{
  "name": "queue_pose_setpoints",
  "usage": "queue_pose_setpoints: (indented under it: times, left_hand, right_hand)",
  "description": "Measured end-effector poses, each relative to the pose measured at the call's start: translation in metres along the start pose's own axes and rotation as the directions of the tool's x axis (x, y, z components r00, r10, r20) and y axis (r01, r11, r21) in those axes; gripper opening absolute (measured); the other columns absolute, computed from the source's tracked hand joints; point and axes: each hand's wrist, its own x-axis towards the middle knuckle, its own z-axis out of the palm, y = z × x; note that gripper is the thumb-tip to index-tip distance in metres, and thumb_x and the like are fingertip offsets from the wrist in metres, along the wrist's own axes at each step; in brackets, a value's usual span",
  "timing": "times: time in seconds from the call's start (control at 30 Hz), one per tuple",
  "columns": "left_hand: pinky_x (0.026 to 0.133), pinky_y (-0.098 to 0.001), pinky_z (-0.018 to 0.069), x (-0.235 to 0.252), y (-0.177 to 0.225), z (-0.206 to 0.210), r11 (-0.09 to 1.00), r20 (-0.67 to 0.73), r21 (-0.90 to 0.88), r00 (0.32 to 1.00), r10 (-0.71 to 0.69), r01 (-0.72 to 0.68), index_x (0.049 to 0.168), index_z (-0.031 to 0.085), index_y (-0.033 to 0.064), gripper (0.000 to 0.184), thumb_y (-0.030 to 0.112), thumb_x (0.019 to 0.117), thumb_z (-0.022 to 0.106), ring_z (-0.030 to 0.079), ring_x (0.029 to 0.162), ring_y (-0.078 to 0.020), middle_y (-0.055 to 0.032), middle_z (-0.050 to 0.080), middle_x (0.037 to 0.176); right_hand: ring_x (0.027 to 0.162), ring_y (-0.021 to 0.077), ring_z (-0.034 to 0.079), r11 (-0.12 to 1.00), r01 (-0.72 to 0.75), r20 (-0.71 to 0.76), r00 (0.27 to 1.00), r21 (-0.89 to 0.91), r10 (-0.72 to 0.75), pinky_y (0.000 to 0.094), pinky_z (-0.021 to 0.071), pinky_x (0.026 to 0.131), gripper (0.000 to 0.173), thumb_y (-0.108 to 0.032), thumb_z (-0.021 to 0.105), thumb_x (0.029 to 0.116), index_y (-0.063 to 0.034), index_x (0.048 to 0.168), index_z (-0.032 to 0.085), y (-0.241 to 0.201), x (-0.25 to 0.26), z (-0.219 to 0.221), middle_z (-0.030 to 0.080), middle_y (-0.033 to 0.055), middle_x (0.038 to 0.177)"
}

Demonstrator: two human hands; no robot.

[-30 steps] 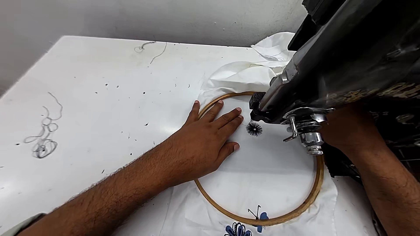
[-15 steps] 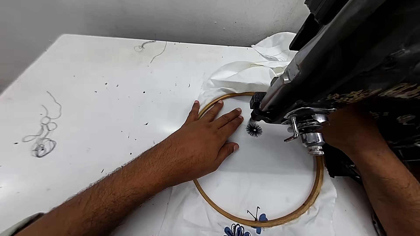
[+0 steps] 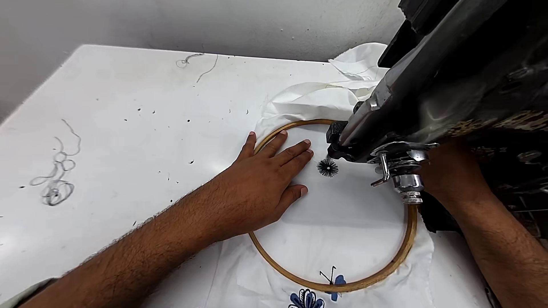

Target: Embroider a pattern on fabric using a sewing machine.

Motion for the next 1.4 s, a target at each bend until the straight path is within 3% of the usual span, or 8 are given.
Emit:
queue_pose_setpoints:
  times: [0.03,0.2,0.43,0.63,0.73,0.87,1.07,1.4]
  left_hand:
    - [0.118,-0.0755,0.0147,0.0,-0.001,0.0,1.0,0.001,0.002,1.0,-0.007,0.007,0.161,0.038,0.0204,0.063,0.052,0.1075,0.028,0.021,0.158,-0.029,0.0045,0.031,0.169]
    - [0.117,-0.0757,0.0163,-0.001,-0.001,-0.003,1.0,0.011,-0.001,1.0,-0.023,0.023,0.161,0.038,0.0204,0.063,0.052,0.1075,0.03,0.022,0.158,-0.029,0.0047,0.03,0.169]
    - [0.117,-0.0736,0.02,0.003,-0.007,-0.004,0.999,-0.036,-0.026,0.999,0.019,-0.02,0.153,0.05,0.0192,0.06,0.054,0.1052,0.039,0.029,0.154,-0.0321,0.0016,0.041,0.163]
    - [0.118,-0.0735,0.0195,0.005,-0.006,-0.002,0.999,-0.108,-0.03,0.994,0.015,-0.018,0.15,0.054,0.0175,0.058,0.053,0.1063,0.039,0.034,0.152,-0.0314,0.0014,0.046,0.16]
    - [0.117,-0.074,0.0193,0.005,-0.006,-0.001,1.0,-0.105,-0.013,0.994,0.01,-0.012,0.153,0.051,0.0178,0.06,0.053,0.1067,0.037,0.03,0.154,-0.0317,0.0022,0.041,0.163]
    - [0.122,-0.0685,0.017,0.003,-0.005,0.001,1.0,-0.047,0.01,0.999,-0.004,0.004,0.158,0.043,0.0182,0.064,0.055,0.107,0.032,0.022,0.157,-0.0306,0.0018,0.035,0.167]
    - [0.123,-0.0661,0.0157,0.005,-0.003,0.003,1.0,-0.045,0.027,0.999,0.014,-0.012,0.158,0.043,0.0179,0.064,0.054,0.1079,0.028,0.024,0.157,-0.0268,0.0017,0.034,0.167]
    - [0.123,-0.0668,0.0152,0.004,0.001,0.004,0.999,-0.046,0.034,0.998,0.041,-0.04,0.158,0.043,0.0174,0.063,0.054,0.1082,0.028,0.026,0.157,-0.026,0.0014,0.036,0.166]
  right_hand:
    - [0.076,0.0118,0.055,1.0,0.012,-0.011,1.0,0.004,-0.012,0.0369,0.0446,0.07,0.027,-0.031,0.066,0.0936,-0.0043,0.091,0.063,0.0,0.0,0.001,0.058,0.0059,0.081]
    - [0.078,0.0125,0.056,0.999,0.034,-0.024,0.999,0.012,-0.034,0.0358,0.0445,0.071,0.029,-0.032,0.066,0.0932,-0.0023,0.093,0.063,-0.002,-0.001,0.002,0.059,0.0077,0.083]
    - [0.069,0.0144,0.052,1.0,0.023,0.025,0.999,0.007,-0.023,0.0376,0.0421,0.064,0.021,-0.02,0.065,0.0949,-0.0014,0.085,0.061,-0.002,0.002,-0.002,0.055,0.007,0.075]
    - [0.07,0.018,0.054,0.998,0.054,-0.012,0.998,-0.044,-0.054,0.0438,0.0423,0.064,0.029,-0.032,0.065,0.0949,-0.0045,0.085,0.062,0.011,0.007,0.0,0.057,0.0078,0.076]
    - [0.07,0.0179,0.054,0.996,0.047,0.005,0.999,-0.07,-0.047,0.0435,0.0421,0.064,0.026,-0.03,0.067,0.0938,-0.0069,0.083,0.061,0.009,0.007,-0.001,0.056,0.0067,0.075]
    - [0.07,0.0212,0.054,0.998,0.013,0.065,0.998,-0.061,-0.009,0.0454,0.0408,0.063,0.025,-0.024,0.063,0.0944,-0.0023,0.083,0.06,0.002,0.003,-0.004,0.055,0.0101,0.075]
    - [0.072,0.0243,0.057,0.997,-0.015,0.07,0.997,-0.074,0.02,0.0494,0.0423,0.064,0.024,-0.023,0.067,0.0943,-0.003,0.083,0.062,0.003,0.004,-0.005,0.059,0.0116,0.076]
    - [0.062,0.0178,0.053,0.998,-0.049,0.134,0.99,-0.039,0.053,0.0438,0.0422,0.059,0.016,-0.015,0.071,0.0953,-0.009,0.081,0.066,0.005,0.004,-0.01,0.059,0.0058,0.071]
